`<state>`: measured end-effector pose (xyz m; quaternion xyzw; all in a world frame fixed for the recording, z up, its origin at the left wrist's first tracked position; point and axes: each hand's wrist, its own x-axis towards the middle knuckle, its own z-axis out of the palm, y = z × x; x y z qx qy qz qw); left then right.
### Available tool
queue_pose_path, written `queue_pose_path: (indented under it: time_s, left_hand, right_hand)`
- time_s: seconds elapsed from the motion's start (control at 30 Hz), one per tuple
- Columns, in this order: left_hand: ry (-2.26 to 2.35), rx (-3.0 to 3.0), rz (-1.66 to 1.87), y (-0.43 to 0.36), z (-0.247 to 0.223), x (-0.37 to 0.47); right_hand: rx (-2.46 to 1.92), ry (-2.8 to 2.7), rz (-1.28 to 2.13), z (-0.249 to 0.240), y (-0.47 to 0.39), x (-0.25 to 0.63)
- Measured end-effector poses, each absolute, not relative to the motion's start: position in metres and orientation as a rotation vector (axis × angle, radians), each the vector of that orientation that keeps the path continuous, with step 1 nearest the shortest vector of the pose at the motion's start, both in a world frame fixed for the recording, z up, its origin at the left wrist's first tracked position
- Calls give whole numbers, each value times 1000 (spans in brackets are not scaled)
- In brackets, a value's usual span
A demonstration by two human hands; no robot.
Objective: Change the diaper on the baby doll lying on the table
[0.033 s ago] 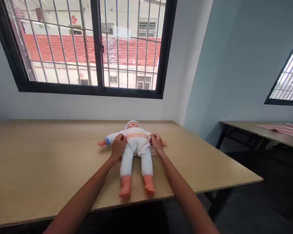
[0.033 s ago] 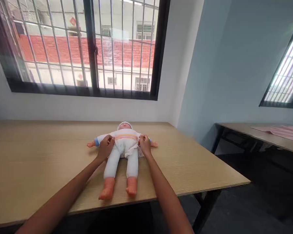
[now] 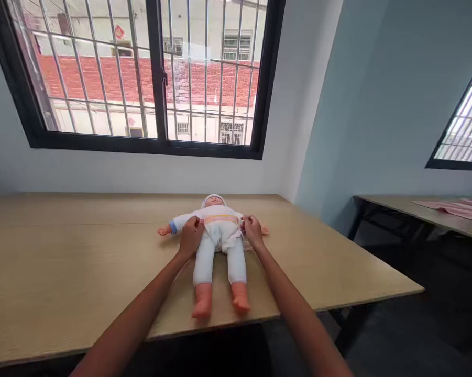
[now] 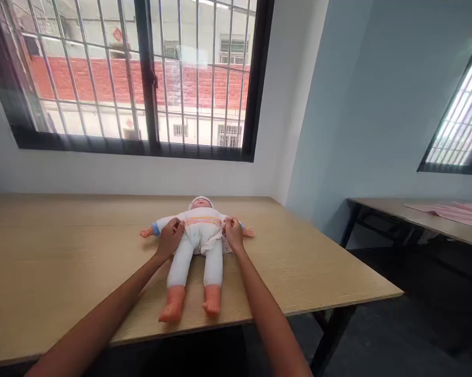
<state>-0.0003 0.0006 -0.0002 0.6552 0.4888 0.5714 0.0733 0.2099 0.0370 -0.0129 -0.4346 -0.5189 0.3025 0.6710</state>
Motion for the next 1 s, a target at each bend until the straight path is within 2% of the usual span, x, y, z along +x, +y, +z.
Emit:
queue_pose_path:
  time_s: [1.0]
  left_hand:
    - [1404, 1792, 1578, 0, -2, -1]
  right_hand:
    - [-977, -1336, 652, -30, 51, 211]
